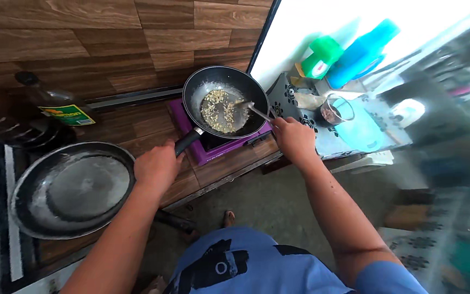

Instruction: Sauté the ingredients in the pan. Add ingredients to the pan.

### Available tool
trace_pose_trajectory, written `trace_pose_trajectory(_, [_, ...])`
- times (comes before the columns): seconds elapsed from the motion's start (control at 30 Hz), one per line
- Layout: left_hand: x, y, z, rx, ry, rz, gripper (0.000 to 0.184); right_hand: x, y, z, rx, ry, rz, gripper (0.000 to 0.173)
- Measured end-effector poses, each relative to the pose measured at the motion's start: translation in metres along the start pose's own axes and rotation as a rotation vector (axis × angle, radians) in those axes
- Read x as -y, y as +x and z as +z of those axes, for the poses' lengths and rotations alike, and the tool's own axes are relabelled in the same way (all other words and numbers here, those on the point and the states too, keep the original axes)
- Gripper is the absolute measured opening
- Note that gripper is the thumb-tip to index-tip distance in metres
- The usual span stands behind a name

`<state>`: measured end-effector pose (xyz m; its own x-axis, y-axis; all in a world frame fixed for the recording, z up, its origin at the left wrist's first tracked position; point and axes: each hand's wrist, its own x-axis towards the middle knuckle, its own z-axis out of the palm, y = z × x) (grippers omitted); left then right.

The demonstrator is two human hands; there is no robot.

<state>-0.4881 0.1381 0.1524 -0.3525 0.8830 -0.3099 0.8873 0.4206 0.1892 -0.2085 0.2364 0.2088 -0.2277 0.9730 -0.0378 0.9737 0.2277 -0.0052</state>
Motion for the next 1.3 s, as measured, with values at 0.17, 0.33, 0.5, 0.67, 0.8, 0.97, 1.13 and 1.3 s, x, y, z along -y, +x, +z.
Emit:
trace_pose_trajectory(0.17, [0.008, -0.010, 0.009, -0.096, -0.044, 0.044, 0.046, -0.008, 0.032, 0.022, -0.009, 0.026, 0.056, 0.035])
trace_pose_trajectory(0.33, [0.009, -0.010, 0.009, -0.075, -0.020, 0.006, 0.043, -0.008, -0.006, -0.009, 0.071, -0.105, 0.001, 0.026])
trace_pose_trajectory(0.5, [0.006, -0.008, 0.005, -0.049, -0.018, 0.013, 0.045, -0.018, -0.056, -0.043, 0.029, -0.098, -0.103, 0.023])
trace_pose_trajectory(0.67, [0.005, -0.007, 0.000, -0.015, 0.010, 0.010, 0.047, 0.008, -0.018, -0.013, 0.143, 0.002, -0.048, 0.025])
trace_pose_trajectory(0.8, [-0.001, -0.010, -0.005, -0.013, 0.041, 0.010, 0.047, 0.015, 0.026, 0.014, 0.094, 0.101, 0.012, 0.030])
trace_pose_trajectory(0.97, [-0.006, -0.013, -0.007, -0.017, 0.070, -0.010, 0.047, 0.013, 0.043, 0.010, 0.104, 0.166, 0.067, 0.030])
trace_pose_trajectory(1.13, [-0.005, -0.013, -0.005, -0.027, 0.062, -0.005, 0.048, 0.013, 0.019, -0.007, 0.161, 0.122, -0.014, 0.027])
trace_pose_trajectory(1.3, [-0.007, -0.013, -0.003, -0.023, 0.075, -0.014, 0.048, 0.021, 0.045, -0.018, 0.117, 0.193, 0.020, 0.028])
